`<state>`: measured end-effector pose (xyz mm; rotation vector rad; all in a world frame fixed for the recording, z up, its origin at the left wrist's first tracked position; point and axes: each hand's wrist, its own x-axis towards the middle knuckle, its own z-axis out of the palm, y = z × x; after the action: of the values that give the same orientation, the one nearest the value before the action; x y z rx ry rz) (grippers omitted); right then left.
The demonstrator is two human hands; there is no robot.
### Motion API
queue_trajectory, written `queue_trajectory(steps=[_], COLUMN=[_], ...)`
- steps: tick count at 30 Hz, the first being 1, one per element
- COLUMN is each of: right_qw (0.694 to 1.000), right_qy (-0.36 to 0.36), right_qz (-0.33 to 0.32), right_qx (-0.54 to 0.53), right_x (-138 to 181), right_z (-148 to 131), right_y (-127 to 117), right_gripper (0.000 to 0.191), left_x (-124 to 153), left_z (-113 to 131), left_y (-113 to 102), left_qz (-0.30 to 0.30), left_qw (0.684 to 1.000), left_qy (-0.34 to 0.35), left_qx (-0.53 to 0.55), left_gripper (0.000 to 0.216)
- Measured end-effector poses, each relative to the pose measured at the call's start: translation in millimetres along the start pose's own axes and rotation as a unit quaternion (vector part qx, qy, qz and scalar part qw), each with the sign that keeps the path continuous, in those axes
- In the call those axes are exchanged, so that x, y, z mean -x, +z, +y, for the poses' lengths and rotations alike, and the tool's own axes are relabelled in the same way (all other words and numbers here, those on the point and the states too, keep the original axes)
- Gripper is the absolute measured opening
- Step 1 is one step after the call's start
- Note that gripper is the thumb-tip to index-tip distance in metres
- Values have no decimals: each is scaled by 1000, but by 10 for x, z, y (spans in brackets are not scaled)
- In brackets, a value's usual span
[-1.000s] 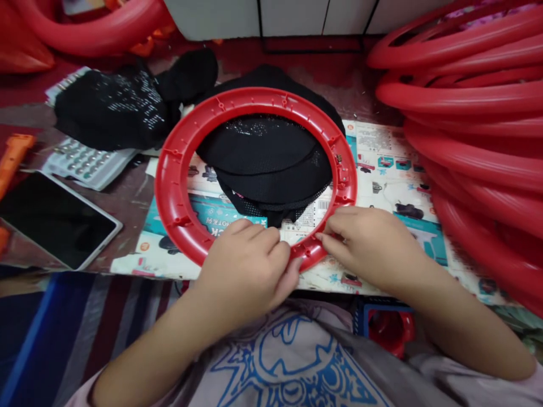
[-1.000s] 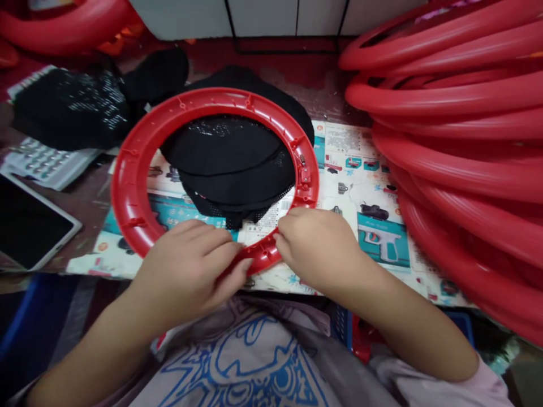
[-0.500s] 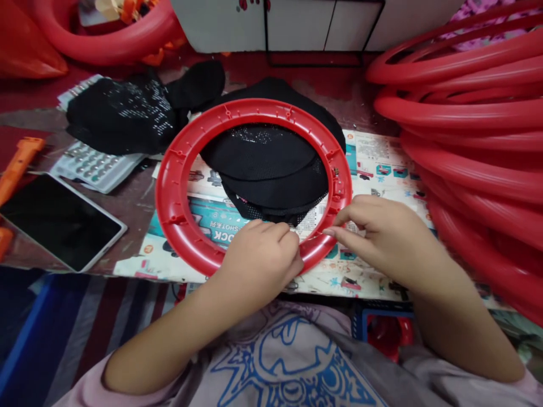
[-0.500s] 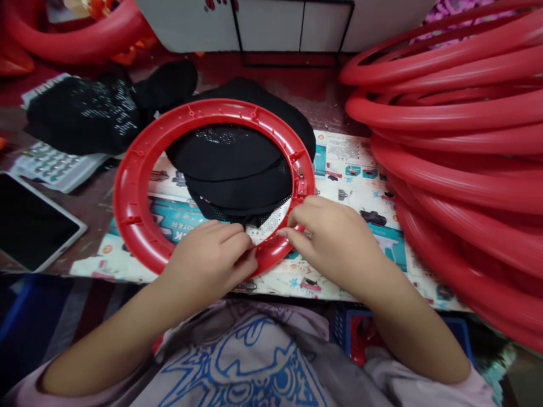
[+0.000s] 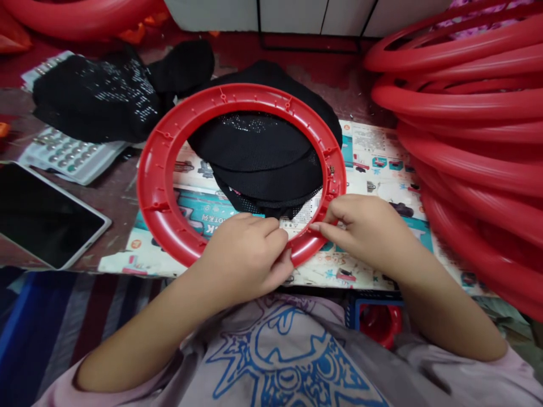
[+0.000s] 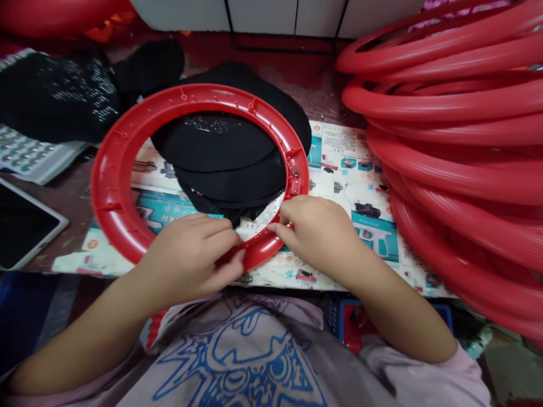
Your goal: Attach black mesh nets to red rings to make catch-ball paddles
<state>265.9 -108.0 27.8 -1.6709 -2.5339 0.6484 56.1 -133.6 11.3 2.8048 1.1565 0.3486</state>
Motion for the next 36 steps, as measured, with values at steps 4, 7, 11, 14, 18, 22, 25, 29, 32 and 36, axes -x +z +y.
queue_trajectory(steps=[4, 7, 11, 14, 18, 22, 25, 29, 32, 36], right_qw=[1000, 999, 999, 999, 999, 991, 984, 984, 985, 989], right_qy=[24, 32, 38, 41, -10, -105, -148, -146, -141, -119], right_qz=[-16, -28, -38, -29, 2, 75, 102, 90, 63, 23], right_qx=[-6, -9, -2, 8, -47, -45, -5, 54, 79, 79], right_x=[-3, -15, -31, -26, 12, 37, 27, 13, 17, 22], right_z=[-23, -33, -60, -52, 47, 127, 126, 104, 75, 17], right_y=[-13, -7, 14, 6, -55, -80, -36, 18, 23, 24], right_gripper=[24, 25, 24, 25, 13, 10, 16, 20, 23, 21], left_x=[-74, -146, -201, -189, -123, -56, -18, 37, 61, 10], left_z=[109, 191, 257, 259, 190, 107, 75, 38, 29, 112], left_y=[-12, 10, 43, 66, 83, 78, 72, 58, 30, 9], left_qz=[4, -23, -63, -41, -14, -20, -25, -32, -41, -14], left_qw=[999, 997, 992, 990, 993, 997, 998, 998, 998, 997], left_qy=[-48, -77, -108, -133, -118, -73, -50, -42, -42, -75], left_qx=[-19, -16, 0, -8, 5, 31, 29, 30, 39, -11], left_gripper=[27, 23, 17, 18, 20, 20, 20, 22, 21, 23])
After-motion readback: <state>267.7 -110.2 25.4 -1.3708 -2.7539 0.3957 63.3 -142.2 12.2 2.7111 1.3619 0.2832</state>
